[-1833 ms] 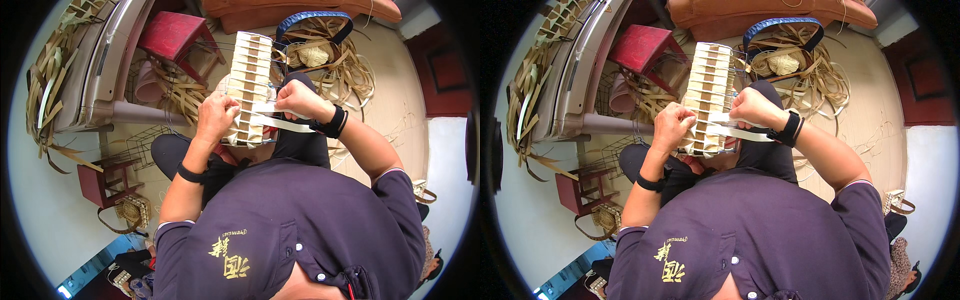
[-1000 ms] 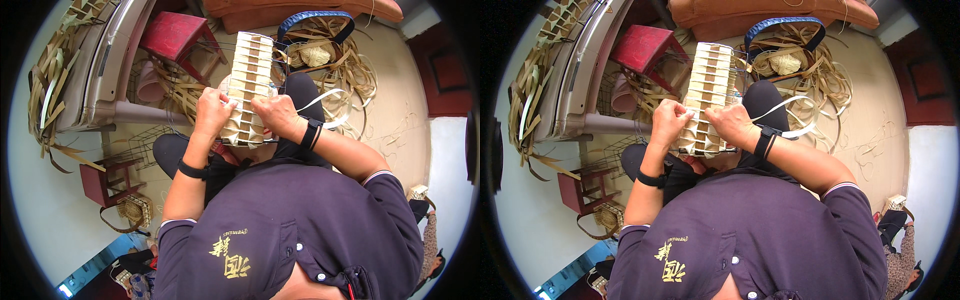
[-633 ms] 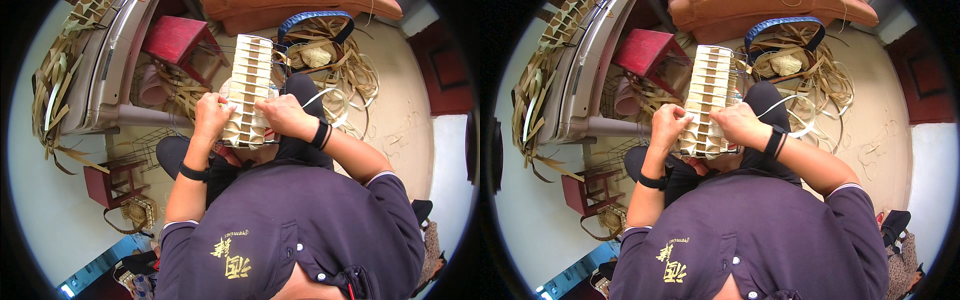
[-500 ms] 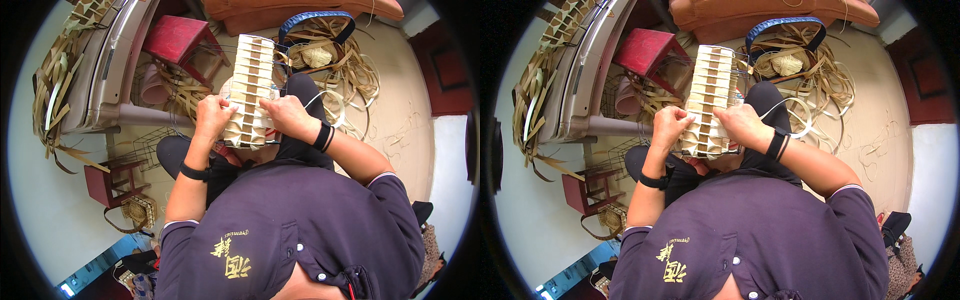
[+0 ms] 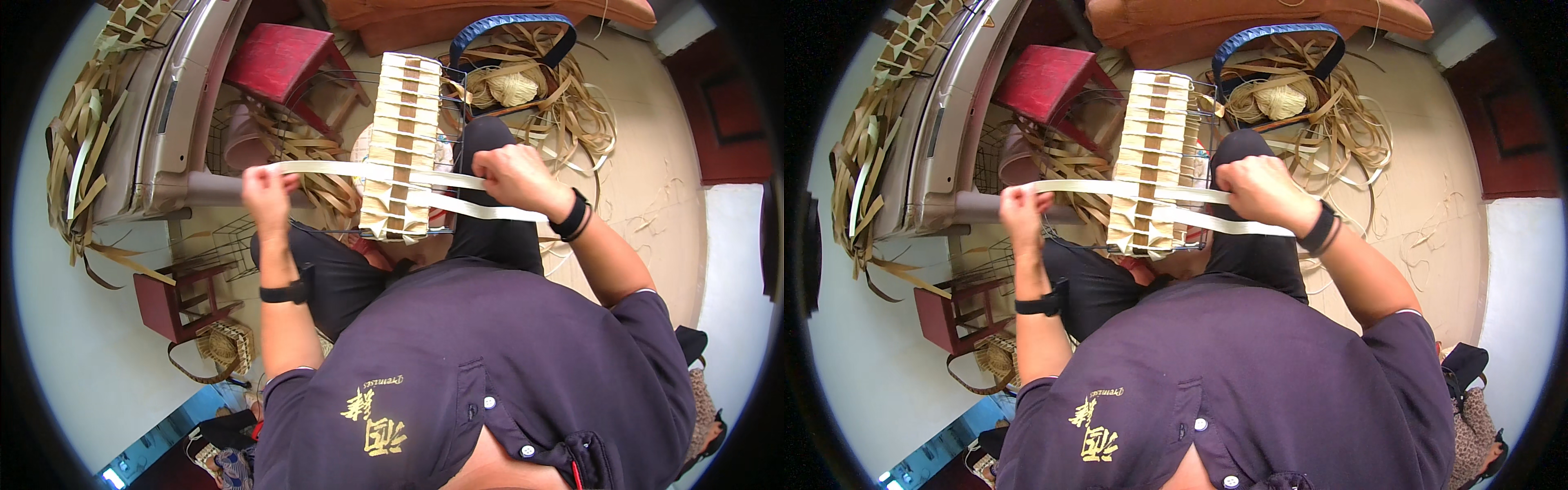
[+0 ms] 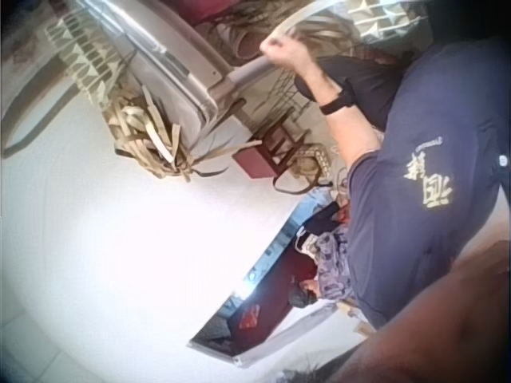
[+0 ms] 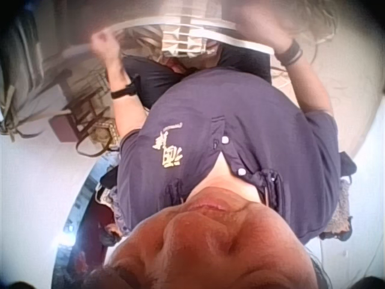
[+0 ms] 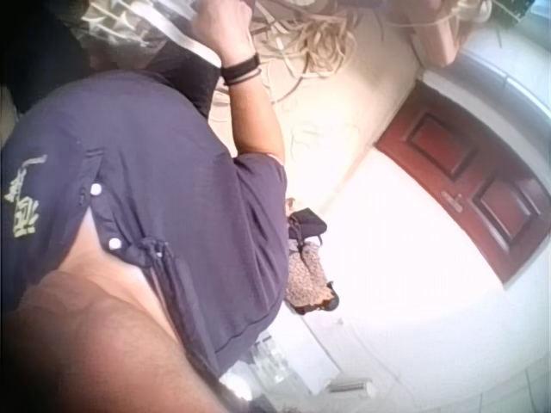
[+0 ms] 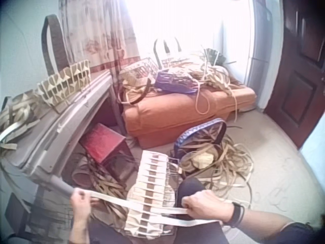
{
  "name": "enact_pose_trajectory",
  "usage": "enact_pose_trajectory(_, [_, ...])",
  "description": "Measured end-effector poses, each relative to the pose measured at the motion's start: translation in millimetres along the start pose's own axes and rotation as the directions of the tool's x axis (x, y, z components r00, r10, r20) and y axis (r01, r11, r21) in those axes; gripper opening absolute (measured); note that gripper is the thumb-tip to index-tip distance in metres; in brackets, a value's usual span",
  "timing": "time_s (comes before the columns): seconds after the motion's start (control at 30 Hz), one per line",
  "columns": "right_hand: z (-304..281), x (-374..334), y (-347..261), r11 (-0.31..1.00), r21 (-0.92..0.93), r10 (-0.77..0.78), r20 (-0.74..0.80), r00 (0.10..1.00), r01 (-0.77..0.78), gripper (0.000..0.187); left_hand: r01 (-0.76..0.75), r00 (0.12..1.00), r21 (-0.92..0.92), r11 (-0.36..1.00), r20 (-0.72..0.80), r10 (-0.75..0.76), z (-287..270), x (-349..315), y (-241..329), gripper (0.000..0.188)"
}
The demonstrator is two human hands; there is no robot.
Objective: The person weaves a basket-like object by threading flexible strips through a wooden frame held on their lap.
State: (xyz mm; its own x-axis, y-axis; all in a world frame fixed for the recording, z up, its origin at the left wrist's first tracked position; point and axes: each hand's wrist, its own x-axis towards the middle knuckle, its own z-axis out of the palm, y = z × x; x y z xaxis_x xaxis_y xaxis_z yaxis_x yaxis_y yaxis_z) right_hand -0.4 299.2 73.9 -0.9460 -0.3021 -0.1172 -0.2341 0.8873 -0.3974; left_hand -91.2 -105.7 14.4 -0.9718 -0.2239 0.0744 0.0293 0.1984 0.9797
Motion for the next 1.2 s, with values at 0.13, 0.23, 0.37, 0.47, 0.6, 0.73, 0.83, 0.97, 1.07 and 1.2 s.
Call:
enact_pose_trajectory(0.13, [-20,-34,26,0.998,-0.034,0.05,0.075,0.996,-0.048,0.013,0.044,0.866,-0.213,0.976,-0.479,-0.144,-92,45,-32,0.012])
enact_pose_trajectory(0.23, [-16,-46,44,0.999,0.04,0.019,0.116,0.993,-0.024,0.017,0.028,0.68,-0.532,0.846,-0.61,-0.406,-178,57,-59,0.018])
enact_pose_trajectory(0.37, [1,-58,49,0.817,0.49,0.213,0.235,0.948,-0.305,0.026,0.212,0.786,-0.927,0.308,-0.026,-0.618,-74,33,-46,0.071])
enact_pose_trajectory(0.47, [18,-44,31,0.449,0.812,0.143,0.346,0.927,-0.372,0.025,0.839,0.542,-0.479,0.258,0.776,-0.322,-9,-7,-52,0.052])
enact_pose_trajectory(0.6, [22,-26,24,0.447,0.832,0.041,0.348,0.936,-0.329,0.027,0.707,0.666,-0.398,0.585,0.653,-0.36,80,-52,-10,0.035])
enact_pose_trajectory(0.73, [19,10,12,0.479,0.867,-0.034,0.174,0.984,-0.137,0.037,0.571,0.819,-0.47,0.672,0.385,-0.426,82,-45,-11,0.029])
enact_pose_trajectory(0.83, [25,35,13,0.173,0.979,0.007,0.106,0.994,-0.106,0.039,0.408,0.899,-0.646,0.645,0.16,-0.408,50,-18,-20,0.03])
enact_pose_trajectory(0.97, [45,59,9,0.609,0.73,-0.244,-0.201,0.949,0.311,0.033,0.231,0.883,-0.874,0.426,0.004,-0.47,10,-2,-34,0.034])
enact_pose_trajectory(1.07, [33,59,-2,0.692,0.7,-0.19,-0.061,0.98,0.178,0.046,0.557,0.815,-0.646,0.522,0.545,-0.197,49,-35,-12,0.033])
enact_pose_trajectory(1.2, [35,57,4,0.778,0.605,-0.2,-0.019,0.98,0.171,0.05,0.516,0.84,-0.425,0.744,0.423,-0.34,68,-42,-6,0.028])
